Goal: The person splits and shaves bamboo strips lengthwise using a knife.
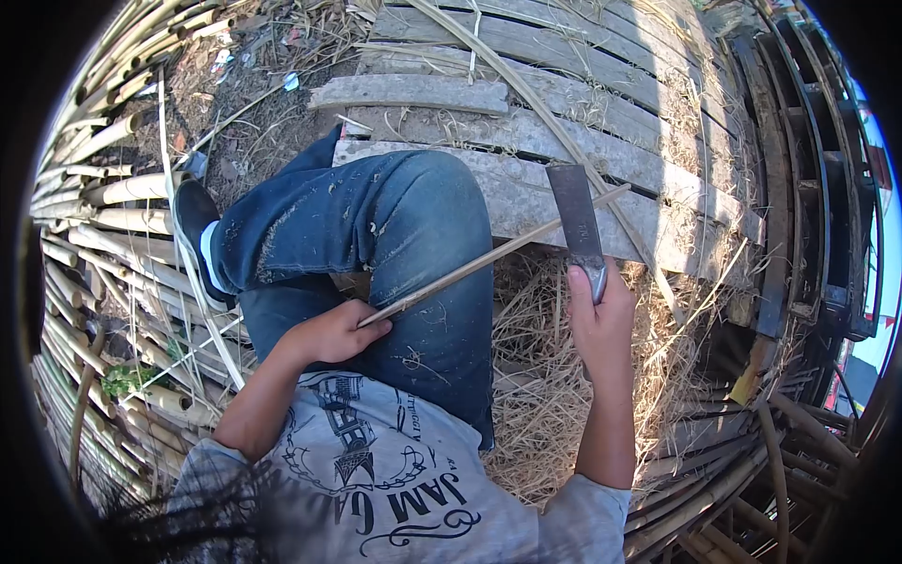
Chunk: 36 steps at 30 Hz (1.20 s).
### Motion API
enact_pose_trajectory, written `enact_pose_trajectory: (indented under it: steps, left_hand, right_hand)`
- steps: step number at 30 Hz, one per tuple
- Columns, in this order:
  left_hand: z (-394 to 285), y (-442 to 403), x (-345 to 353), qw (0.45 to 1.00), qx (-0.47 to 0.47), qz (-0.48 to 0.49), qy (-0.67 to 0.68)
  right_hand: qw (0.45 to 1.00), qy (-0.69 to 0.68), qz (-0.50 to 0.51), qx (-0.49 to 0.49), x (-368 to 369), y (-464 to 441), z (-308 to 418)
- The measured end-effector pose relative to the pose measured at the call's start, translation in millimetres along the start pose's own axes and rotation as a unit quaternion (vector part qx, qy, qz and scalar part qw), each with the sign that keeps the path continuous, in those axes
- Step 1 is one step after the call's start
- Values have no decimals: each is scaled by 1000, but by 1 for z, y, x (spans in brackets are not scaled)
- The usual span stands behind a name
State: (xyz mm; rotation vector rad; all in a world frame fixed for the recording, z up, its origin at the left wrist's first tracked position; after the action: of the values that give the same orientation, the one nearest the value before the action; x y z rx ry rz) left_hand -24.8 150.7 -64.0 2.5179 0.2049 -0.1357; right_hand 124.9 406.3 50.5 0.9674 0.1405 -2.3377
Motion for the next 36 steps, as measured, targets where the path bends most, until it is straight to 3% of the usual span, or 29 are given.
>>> enact_pose_trajectory:
  steps: [1,3,6,8,10,14,17,18,20,21,22,25,26,28,29,32,33,34,36]
  left_hand:
    - [-4,0,-1,1000,19,-6,7]
    - [-7,3,1,999,35,-14,17]
    - [1,5,-1,1000,-18,-14,-10]
    - [2,2,2,999,5,-33,-19]
    - [1,2,4,1000,2,-27,-13]
    - [-6,5,1,1000,13,-24,-6]
    - [-6,4,2,1000,5,-20,-6]
    - [-8,3,2,1000,5,-18,0]
    - [-5,5,2,1000,0,-19,-7]
    - [-3,6,2,1000,-4,-18,-12]
    - [-3,6,2,1000,-6,-17,-13]
    - [-6,4,2,999,-19,-19,-23]
    - [-8,6,2,999,-27,-11,-16]
    - [-9,7,0,999,-34,-5,-13]
    - [-8,6,0,999,-33,-3,-21]
    - [-8,3,1,999,-25,-1,-22]
    - [-8,1,3,1000,-22,-5,-16]
    - [-8,2,4,1000,-22,-6,-11]
    - [-4,5,1,998,-48,17,-29]
  right_hand:
    - [997,-72,-26,31,-2,-2,-3]
    - [998,-57,-5,15,16,6,-4]
    - [995,-89,30,30,19,6,3]
    - [998,-55,2,39,1,-3,-3]
    - [989,-130,-28,56,7,2,-11]
    - [993,-86,65,54,19,11,-7]
    - [984,-162,-33,63,8,3,-17]
    - [984,-162,-33,62,15,9,-20]
    - [995,-49,77,-39,35,22,-12]
    - [993,-53,108,-2,30,22,-1]
    - [993,-55,109,0,27,19,-1]
    - [987,-137,-39,72,12,8,-16]
    - [987,-136,-36,72,19,13,-19]
    - [997,-26,70,-28,38,27,-11]
    - [994,-39,100,-17,40,29,-9]
    - [999,-5,37,-14,22,12,-12]
    - [992,-111,-4,57,23,12,-16]
    - [993,-107,-1,56,31,17,-17]
    - [999,-40,16,-30,49,29,-14]
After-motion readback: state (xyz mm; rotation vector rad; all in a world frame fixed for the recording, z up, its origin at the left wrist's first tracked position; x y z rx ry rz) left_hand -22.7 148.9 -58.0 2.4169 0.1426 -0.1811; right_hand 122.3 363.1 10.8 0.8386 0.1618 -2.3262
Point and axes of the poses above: each hand's wrist, its own y-axis away from the middle knuckle, its own x-axis out of the palm, z = x × y, the point moved 6 cm from there along -y, towards the middle knuckle, and after that the axes turned 8 degrees about -z, right-handed, at the moved point
